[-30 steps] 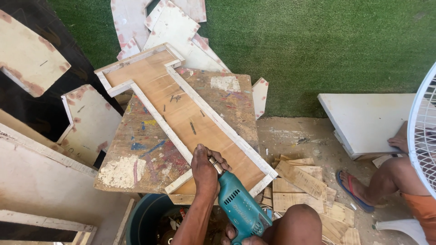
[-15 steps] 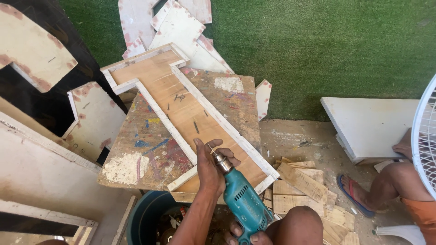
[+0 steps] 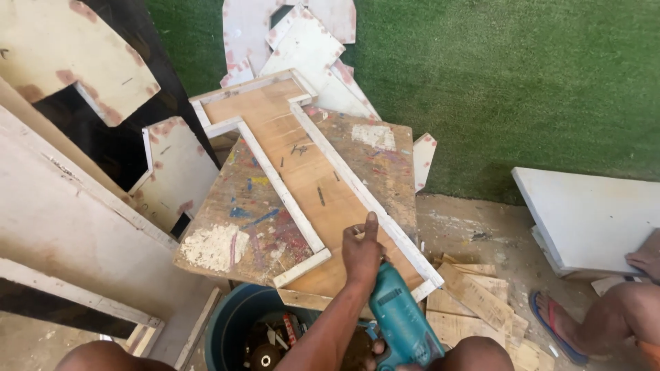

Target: Assembling a wooden frame using a power drill and screws

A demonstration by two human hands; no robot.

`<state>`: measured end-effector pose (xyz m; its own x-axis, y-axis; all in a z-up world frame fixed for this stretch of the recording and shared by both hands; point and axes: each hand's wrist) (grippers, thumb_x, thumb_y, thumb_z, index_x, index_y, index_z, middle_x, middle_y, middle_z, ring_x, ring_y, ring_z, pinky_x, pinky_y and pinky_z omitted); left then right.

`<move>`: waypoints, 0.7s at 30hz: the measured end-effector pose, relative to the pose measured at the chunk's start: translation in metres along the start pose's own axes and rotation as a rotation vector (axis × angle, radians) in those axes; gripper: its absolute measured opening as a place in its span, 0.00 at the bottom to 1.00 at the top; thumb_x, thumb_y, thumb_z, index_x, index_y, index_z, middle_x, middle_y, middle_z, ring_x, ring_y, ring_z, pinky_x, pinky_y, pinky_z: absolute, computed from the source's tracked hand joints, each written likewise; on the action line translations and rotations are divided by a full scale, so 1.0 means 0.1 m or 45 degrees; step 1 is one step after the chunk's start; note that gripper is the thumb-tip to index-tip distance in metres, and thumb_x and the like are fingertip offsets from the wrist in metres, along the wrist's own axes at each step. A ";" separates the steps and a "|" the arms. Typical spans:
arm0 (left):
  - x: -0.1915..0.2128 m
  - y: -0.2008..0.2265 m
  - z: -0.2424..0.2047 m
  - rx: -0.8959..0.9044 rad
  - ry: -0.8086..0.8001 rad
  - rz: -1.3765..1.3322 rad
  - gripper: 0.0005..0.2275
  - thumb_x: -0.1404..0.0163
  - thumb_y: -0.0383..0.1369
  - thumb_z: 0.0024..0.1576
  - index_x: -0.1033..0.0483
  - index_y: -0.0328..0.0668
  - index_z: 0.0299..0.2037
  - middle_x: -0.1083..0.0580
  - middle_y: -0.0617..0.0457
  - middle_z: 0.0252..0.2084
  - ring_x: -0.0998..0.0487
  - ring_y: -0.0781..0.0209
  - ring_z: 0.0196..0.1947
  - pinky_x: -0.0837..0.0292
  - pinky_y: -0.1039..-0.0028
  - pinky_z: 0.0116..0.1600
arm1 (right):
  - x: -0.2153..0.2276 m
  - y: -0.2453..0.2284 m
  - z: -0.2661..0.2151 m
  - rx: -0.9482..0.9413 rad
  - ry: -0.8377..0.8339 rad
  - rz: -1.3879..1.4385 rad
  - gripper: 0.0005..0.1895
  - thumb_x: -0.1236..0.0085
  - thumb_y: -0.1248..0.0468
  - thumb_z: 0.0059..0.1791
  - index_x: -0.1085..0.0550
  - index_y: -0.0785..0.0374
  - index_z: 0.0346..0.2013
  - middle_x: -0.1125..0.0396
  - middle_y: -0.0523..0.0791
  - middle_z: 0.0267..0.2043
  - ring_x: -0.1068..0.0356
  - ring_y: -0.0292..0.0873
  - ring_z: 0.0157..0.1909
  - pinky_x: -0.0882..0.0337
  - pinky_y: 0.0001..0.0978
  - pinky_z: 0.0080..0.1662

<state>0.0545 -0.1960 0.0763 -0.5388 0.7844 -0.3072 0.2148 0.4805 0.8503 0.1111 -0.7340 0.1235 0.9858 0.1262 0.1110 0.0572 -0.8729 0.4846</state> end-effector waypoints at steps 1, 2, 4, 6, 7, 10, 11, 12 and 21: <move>0.04 0.09 -0.09 0.008 0.005 0.000 0.24 0.40 0.50 0.58 0.31 0.36 0.46 0.27 0.40 0.16 0.24 0.52 0.12 0.25 0.68 0.18 | 0.05 -0.18 -0.07 -0.029 0.002 -0.025 0.47 0.58 0.15 0.45 0.29 0.33 0.69 0.35 0.26 0.73 0.34 0.27 0.71 0.33 0.20 0.64; 0.08 0.16 -0.17 0.066 -0.141 0.061 0.24 0.51 0.51 0.61 0.33 0.37 0.54 0.25 0.43 0.25 0.23 0.56 0.20 0.25 0.70 0.28 | 0.05 -0.41 -0.09 -0.061 0.001 -0.051 0.47 0.58 0.15 0.45 0.28 0.33 0.69 0.35 0.26 0.73 0.34 0.27 0.71 0.33 0.20 0.64; 0.25 0.16 -0.11 0.132 -0.287 0.125 0.25 0.61 0.52 0.65 0.36 0.38 0.61 0.23 0.47 0.34 0.21 0.61 0.28 0.25 0.72 0.38 | -0.30 -1.85 -0.07 -0.092 -0.010 -0.080 0.47 0.58 0.14 0.45 0.28 0.33 0.68 0.35 0.26 0.73 0.34 0.27 0.71 0.33 0.20 0.64; 0.50 0.00 0.16 0.128 -0.362 -0.072 0.12 0.57 0.38 0.68 0.23 0.42 0.49 0.21 0.52 0.32 0.26 0.67 0.24 0.29 0.77 0.29 | -1.04 -3.71 -1.01 1.185 -0.226 0.825 0.39 0.53 0.34 0.47 0.34 0.47 0.68 0.35 0.36 0.69 0.35 0.39 0.68 0.33 0.37 0.63; 0.74 0.03 0.23 0.142 -0.358 -0.071 0.12 0.57 0.38 0.68 0.23 0.42 0.49 0.21 0.52 0.32 0.26 0.67 0.24 0.29 0.77 0.29 | -1.34 -3.89 -1.01 1.178 -0.240 0.827 0.39 0.53 0.34 0.47 0.34 0.47 0.68 0.35 0.36 0.69 0.35 0.39 0.68 0.33 0.37 0.63; 1.41 0.29 0.38 -0.187 -0.255 0.039 0.10 0.58 0.29 0.66 0.27 0.35 0.54 0.22 0.45 0.36 0.26 0.60 0.27 0.31 0.73 0.30 | -1.92 -4.31 -1.02 3.066 -0.490 2.272 0.34 0.44 0.63 0.49 0.44 0.68 0.67 0.36 0.52 0.63 0.37 0.57 0.64 0.34 0.62 0.61; 1.62 0.43 0.36 -0.284 -0.145 0.276 0.10 0.57 0.30 0.66 0.26 0.38 0.53 0.22 0.48 0.36 0.24 0.60 0.30 0.28 0.72 0.33 | -1.95 -4.34 -1.00 3.040 -0.531 2.310 0.40 0.44 0.65 0.47 0.49 0.67 0.71 0.38 0.53 0.65 0.38 0.56 0.66 0.33 0.59 0.59; 1.84 0.55 0.32 -0.378 -0.024 0.505 0.10 0.57 0.32 0.67 0.24 0.41 0.53 0.22 0.50 0.36 0.23 0.61 0.33 0.25 0.71 0.36 | -1.97 -4.36 -0.98 3.008 -0.581 2.335 0.46 0.43 0.66 0.45 0.54 0.66 0.74 0.39 0.53 0.66 0.39 0.54 0.68 0.32 0.55 0.56; 2.44 0.19 -0.13 -0.551 -0.106 1.587 0.21 0.48 0.41 0.59 0.32 0.45 0.61 0.32 0.47 0.64 0.25 0.46 0.57 0.25 0.53 0.59 | -1.90 -4.35 -1.05 3.174 -0.346 1.982 0.49 0.45 0.73 0.48 0.61 0.52 0.76 0.50 0.59 0.70 0.38 0.54 0.61 0.26 0.53 0.54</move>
<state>-0.0837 -0.0004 0.0226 -0.1162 0.6358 0.7631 0.2423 -0.7269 0.6426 -0.1178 -0.3290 -0.0172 0.5648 -0.3225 -0.7596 -0.2954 0.7805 -0.5510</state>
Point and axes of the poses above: each hand's wrist, its own z-axis towards the middle knuckle, its own x-axis out of the back of the hand, y = z × x
